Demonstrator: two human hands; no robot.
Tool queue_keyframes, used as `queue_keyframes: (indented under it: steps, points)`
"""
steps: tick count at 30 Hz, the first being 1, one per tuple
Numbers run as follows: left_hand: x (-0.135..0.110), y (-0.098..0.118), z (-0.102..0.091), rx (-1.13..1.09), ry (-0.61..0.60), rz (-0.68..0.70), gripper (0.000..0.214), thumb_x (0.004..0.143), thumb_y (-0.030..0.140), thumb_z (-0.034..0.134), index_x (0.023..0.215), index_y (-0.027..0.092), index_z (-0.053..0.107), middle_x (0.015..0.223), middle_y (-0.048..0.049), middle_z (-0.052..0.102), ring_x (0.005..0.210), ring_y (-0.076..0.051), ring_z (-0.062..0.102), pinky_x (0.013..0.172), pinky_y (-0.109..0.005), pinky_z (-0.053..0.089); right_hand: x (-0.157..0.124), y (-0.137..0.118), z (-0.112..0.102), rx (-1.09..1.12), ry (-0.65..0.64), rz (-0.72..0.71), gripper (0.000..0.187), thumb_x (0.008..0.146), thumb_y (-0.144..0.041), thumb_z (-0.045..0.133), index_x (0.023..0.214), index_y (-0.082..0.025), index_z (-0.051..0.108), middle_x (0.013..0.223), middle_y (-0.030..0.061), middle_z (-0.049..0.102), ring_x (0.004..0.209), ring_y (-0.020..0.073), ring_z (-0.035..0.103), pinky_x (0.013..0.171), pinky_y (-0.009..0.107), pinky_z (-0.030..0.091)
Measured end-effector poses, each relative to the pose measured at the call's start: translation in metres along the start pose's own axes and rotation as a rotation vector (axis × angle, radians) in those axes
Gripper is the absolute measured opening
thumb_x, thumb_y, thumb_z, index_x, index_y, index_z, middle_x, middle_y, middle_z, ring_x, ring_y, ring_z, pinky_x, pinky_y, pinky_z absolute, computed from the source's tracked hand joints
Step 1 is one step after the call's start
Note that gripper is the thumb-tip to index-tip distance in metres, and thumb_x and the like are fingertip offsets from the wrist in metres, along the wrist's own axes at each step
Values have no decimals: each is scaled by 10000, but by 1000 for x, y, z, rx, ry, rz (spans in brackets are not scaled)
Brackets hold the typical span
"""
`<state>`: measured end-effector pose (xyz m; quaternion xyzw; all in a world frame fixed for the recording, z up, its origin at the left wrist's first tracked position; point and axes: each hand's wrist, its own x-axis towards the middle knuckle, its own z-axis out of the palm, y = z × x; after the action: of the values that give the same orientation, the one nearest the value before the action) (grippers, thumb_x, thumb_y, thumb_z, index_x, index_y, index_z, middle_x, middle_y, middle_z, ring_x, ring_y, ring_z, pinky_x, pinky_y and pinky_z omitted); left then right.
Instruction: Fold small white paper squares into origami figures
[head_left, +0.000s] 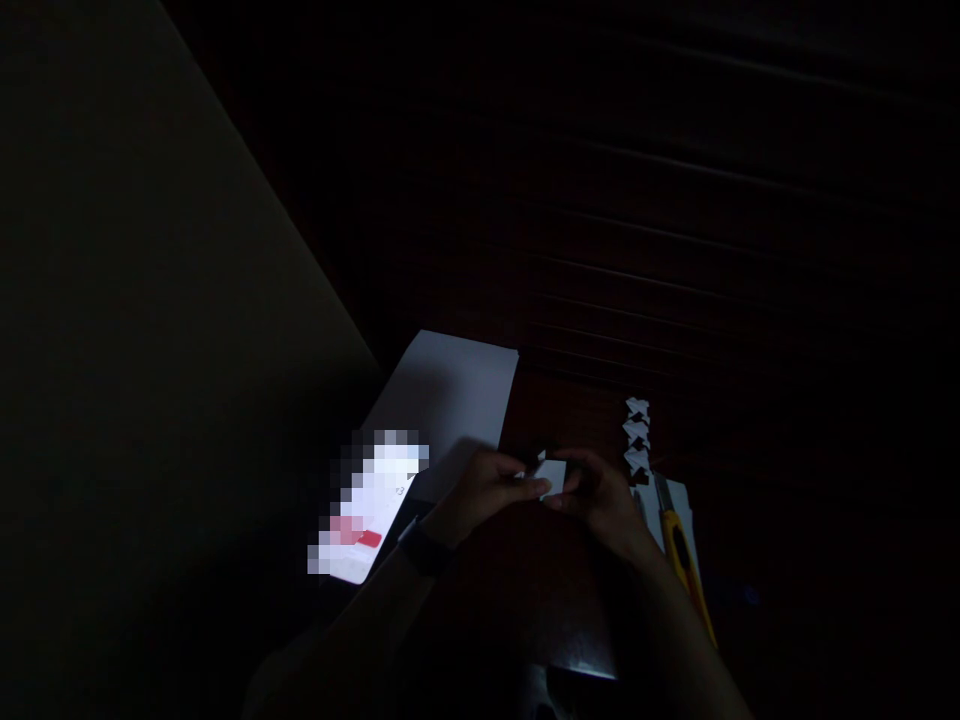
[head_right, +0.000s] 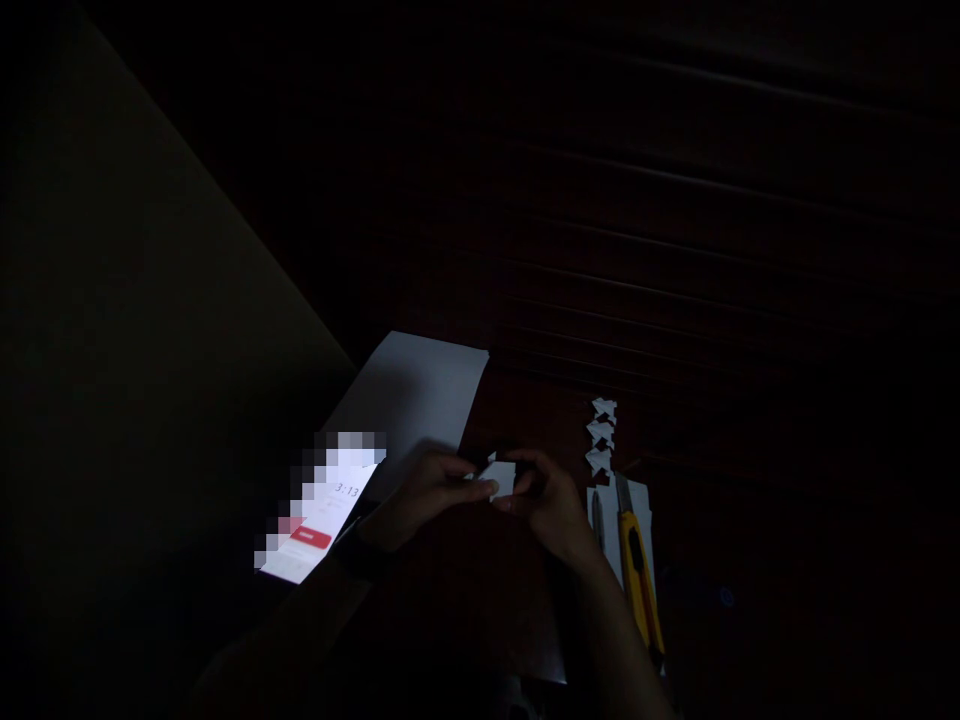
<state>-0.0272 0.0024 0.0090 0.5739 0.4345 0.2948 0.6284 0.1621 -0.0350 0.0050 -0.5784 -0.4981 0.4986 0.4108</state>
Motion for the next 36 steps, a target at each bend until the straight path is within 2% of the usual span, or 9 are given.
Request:
queue_keyframes:
  steps: [7, 12, 16, 20, 25, 28, 32, 34, 36]
  points:
    - [5, -8, 13, -39, 162, -45, 299, 713, 410, 684, 578, 148, 634, 534, 22, 515, 498, -90, 433, 466, -217, 273, 1, 7, 5, 77, 45, 5, 485, 597, -262, 783, 1053, -233, 620, 660, -39, 603, 630, 152, 560, 603, 269, 434]
    - [9, -9, 19, -270, 292, 1, 239, 698, 349, 717, 838, 157, 696, 833, -57, 679, 757, -177, 608, 636, -248, 435, 2, 17, 22, 214, 141, 27, 488, 590, -274, 799, 1035, -231, 604, 649, -48, 600, 627, 144, 562, 633, 271, 442]
    - [8, -8, 19, -338, 356, -34, 276, 693, 303, 723, 914, 141, 691, 887, -81, 683, 773, -186, 619, 635, -255, 455, 0, 20, 35, 209, 214, 11, 465, 606, -273, 789, 1027, -225, 597, 651, -48, 595, 626, 143, 561, 646, 279, 451]
    - [6, -8, 17, -301, 406, 8, 346, 675, 263, 733, 1003, 172, 676, 942, -58, 679, 804, -167, 619, 655, -234, 466, -1, 20, 38, 180, 224, 23, 481, 601, -253, 793, 1037, -222, 592, 630, -53, 590, 614, 140, 554, 630, 272, 446]
    - [8, -10, 18, -271, 349, 14, 498, 705, 309, 716, 1169, 178, 590, 875, -60, 698, 779, -183, 646, 658, -254, 489, 0, 21, 35, 243, 223, 40, 475, 600, -224, 799, 1030, -220, 596, 623, -61, 605, 609, 129, 559, 639, 260, 442]
    - [10, -10, 21, -274, 338, 17, 560, 708, 328, 721, 1217, 179, 542, 900, -68, 698, 831, -198, 650, 704, -272, 498, 1, 22, 35, 413, 261, 77, 467, 594, -204, 807, 1013, -217, 601, 618, -72, 604, 615, 123, 578, 672, 265, 454]
    - [10, -13, 24, -311, 233, 21, 354, 751, 367, 678, 1020, 139, 649, 992, -89, 681, 899, -207, 630, 741, -274, 489, -1, 21, 39, 652, 256, 116, 473, 594, -174, 809, 1016, -212, 597, 620, -76, 624, 620, 120, 605, 712, 278, 472]
    - [9, -15, 23, -292, 181, 8, 302, 772, 390, 651, 887, 113, 683, 919, -88, 690, 846, -198, 630, 712, -266, 481, -2, 21, 41, 678, 221, 125, 485, 606, -190, 805, 1039, -210, 586, 663, -51, 660, 658, 144, 630, 734, 306, 483]
    - [9, -17, 21, -297, 175, -1, 307, 781, 403, 637, 853, 109, 689, 867, -82, 691, 799, -187, 628, 693, -265, 474, -3, 21, 41, 621, 179, 129, 493, 635, -229, 792, 1075, -210, 570, 696, -22, 683, 690, 170, 647, 745, 337, 490]
